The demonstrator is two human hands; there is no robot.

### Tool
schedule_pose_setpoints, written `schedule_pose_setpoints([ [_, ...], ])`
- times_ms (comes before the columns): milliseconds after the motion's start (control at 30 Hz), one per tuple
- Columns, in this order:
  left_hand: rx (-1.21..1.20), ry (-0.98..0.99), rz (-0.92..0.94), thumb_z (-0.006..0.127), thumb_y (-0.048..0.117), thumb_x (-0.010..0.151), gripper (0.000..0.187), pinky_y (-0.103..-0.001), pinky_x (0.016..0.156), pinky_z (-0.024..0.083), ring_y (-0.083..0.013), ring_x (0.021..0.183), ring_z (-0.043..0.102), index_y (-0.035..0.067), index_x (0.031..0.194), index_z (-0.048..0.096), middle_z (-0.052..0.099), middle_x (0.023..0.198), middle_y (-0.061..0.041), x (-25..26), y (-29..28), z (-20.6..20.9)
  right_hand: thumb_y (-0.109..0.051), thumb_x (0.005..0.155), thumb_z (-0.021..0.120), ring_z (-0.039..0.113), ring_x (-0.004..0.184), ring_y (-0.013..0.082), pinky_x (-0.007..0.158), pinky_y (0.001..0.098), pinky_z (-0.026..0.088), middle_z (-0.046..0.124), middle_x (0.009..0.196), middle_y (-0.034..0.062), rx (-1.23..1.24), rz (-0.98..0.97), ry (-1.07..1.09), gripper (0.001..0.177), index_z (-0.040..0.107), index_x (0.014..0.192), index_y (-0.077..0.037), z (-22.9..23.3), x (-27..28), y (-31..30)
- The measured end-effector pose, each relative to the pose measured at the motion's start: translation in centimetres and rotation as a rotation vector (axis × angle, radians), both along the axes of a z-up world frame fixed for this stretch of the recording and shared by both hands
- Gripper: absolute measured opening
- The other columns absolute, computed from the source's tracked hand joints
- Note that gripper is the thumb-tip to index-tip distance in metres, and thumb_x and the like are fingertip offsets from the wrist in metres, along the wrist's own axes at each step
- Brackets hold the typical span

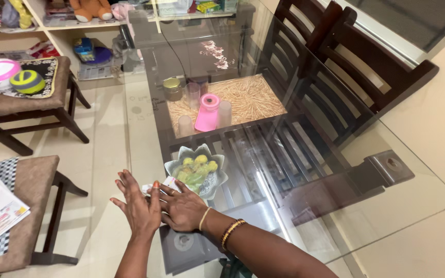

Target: The person cleans a glass dining table by wiping the glass tabletop with a cloth.

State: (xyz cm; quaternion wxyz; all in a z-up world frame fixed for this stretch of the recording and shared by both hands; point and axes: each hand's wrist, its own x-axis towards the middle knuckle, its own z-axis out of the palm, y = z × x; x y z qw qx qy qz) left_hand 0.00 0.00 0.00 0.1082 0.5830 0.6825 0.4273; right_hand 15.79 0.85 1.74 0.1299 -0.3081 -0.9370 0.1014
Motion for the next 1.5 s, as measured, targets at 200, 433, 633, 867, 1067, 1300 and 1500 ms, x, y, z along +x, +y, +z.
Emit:
schedule_pose_setpoints([
  [200,-0.068,0.065,-0.040,0.052,0.052,0.097,0.095,-0.071,0.116,-0.005,-0.0435,0.157,0.007,-0.002,0.162,0.010,0.015,0.168,-0.029,0.1,-1.8,0.8,-0.043,0.101,0.047,0.027,0.156,0.0300,0.124,0.0606,0.011,0.041,0.161,0.0089,-0.118,0.007,-0.014,0.058,0.049,0.150,-0.012,2.2,0.9,-4.6],
  [433,-0.180,0.132,-0.080,0.050,0.053,0.097,0.093,-0.069,0.118,-0.003,-0.0411,0.157,0.008,-0.001,0.161,0.012,0.016,0.168,-0.025,0.7,-2.9,1.0,-0.042,0.103,0.044,0.028,0.156,0.0315,0.127,0.0589,0.008,0.049,0.155,0.0114,-0.179,0.013,-0.037,0.051,0.057,0.143,-0.012,2.8,2.1,-9.2],
  [633,-0.392,0.199,-0.184,0.045,0.062,0.097,0.092,-0.062,0.122,-0.005,-0.0318,0.157,0.007,0.004,0.161,0.013,0.018,0.168,-0.016,1.7,-3.9,1.4,-0.042,0.104,0.043,0.025,0.155,0.0321,0.125,0.0598,0.006,0.047,0.157,0.0121,-0.184,0.012,-0.026,0.053,0.052,0.146,-0.010,2.6,2.8,-11.3],
  [867,-0.435,0.198,-0.283,0.044,0.060,0.097,0.089,-0.059,0.124,-0.003,-0.0298,0.158,0.009,0.005,0.161,0.016,0.020,0.169,-0.014,2.0,-5.0,0.8,-0.041,0.104,0.044,0.025,0.156,0.0303,0.124,0.0603,0.008,0.042,0.160,0.0117,-0.179,0.017,-0.101,0.056,0.047,0.151,-0.011,3.2,3.9,-13.8],
  [1067,-0.483,0.213,-0.320,0.041,0.062,0.098,0.090,-0.057,0.125,-0.001,-0.0299,0.158,0.008,0.004,0.161,0.015,0.018,0.169,-0.014,2.0,-5.4,1.0,-0.042,0.105,0.035,0.026,0.153,0.0314,0.122,0.0620,0.003,0.036,0.163,0.0112,-0.199,-0.096,-0.165,0.060,0.033,0.159,-0.015,1.4,6.2,-12.4],
  [1300,-0.541,0.254,-0.338,0.041,0.064,0.098,0.091,-0.053,0.126,0.000,-0.0284,0.158,0.007,0.005,0.161,0.013,0.017,0.169,-0.013,1.3,-7.3,1.8,-0.031,0.105,0.026,0.014,0.158,0.0292,0.124,0.0609,0.002,0.025,0.167,0.0099,-0.122,-0.693,-0.403,0.055,0.027,0.159,-0.025,0.1,17.5,-4.9],
  [1500,-0.524,0.238,-0.333,0.041,0.061,0.098,0.089,-0.051,0.127,0.000,-0.0269,0.158,0.007,0.006,0.162,0.013,0.017,0.170,-0.012,0.7,-8.0,1.9,-0.040,0.103,0.033,0.024,0.153,0.0361,0.122,0.0580,0.013,0.032,0.163,0.0151,-0.062,-0.870,-0.169,0.066,0.026,0.161,-0.009,-2.9,18.5,-2.7],
])
